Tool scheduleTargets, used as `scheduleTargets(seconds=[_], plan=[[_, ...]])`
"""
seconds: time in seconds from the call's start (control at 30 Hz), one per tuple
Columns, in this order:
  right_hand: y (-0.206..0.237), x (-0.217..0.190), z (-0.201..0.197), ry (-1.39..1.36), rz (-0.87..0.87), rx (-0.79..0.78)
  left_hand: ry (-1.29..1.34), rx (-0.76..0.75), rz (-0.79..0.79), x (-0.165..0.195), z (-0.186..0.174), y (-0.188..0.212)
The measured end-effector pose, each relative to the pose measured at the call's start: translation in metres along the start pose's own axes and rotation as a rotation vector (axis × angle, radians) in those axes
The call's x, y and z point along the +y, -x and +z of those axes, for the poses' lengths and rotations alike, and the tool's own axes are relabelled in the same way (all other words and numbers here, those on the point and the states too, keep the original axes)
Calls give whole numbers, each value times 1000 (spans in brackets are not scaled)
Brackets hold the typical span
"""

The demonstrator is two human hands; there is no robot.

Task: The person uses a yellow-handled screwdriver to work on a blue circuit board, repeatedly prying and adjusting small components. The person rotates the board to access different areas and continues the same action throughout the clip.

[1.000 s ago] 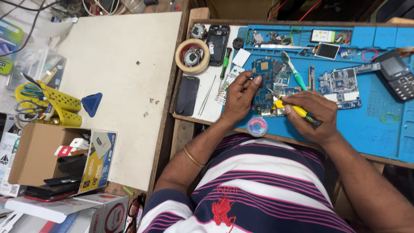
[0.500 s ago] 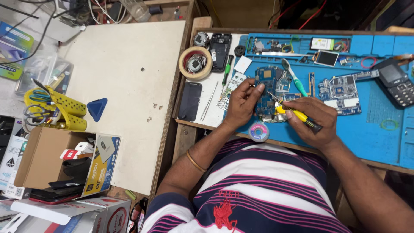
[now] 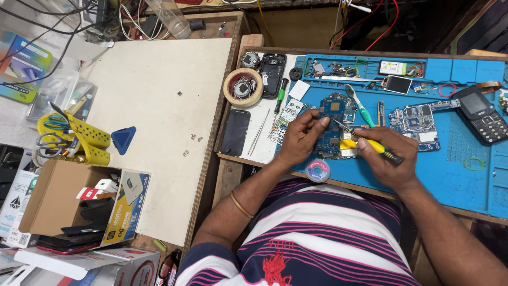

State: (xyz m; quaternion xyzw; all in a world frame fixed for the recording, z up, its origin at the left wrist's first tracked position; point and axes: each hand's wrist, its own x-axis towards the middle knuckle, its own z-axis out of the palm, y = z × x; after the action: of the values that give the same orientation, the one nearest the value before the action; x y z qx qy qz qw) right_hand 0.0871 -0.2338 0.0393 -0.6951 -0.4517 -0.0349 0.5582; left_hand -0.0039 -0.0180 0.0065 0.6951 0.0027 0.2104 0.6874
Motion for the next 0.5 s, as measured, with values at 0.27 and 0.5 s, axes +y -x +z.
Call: scheduleTargets(seconds=[0.27, 0.5], plan=[[1, 2, 0, -50, -41, 34, -82, -4, 10, -3, 1, 2], [0, 6, -3, -123, 98, 68, -136, 42, -45, -9, -1, 0]])
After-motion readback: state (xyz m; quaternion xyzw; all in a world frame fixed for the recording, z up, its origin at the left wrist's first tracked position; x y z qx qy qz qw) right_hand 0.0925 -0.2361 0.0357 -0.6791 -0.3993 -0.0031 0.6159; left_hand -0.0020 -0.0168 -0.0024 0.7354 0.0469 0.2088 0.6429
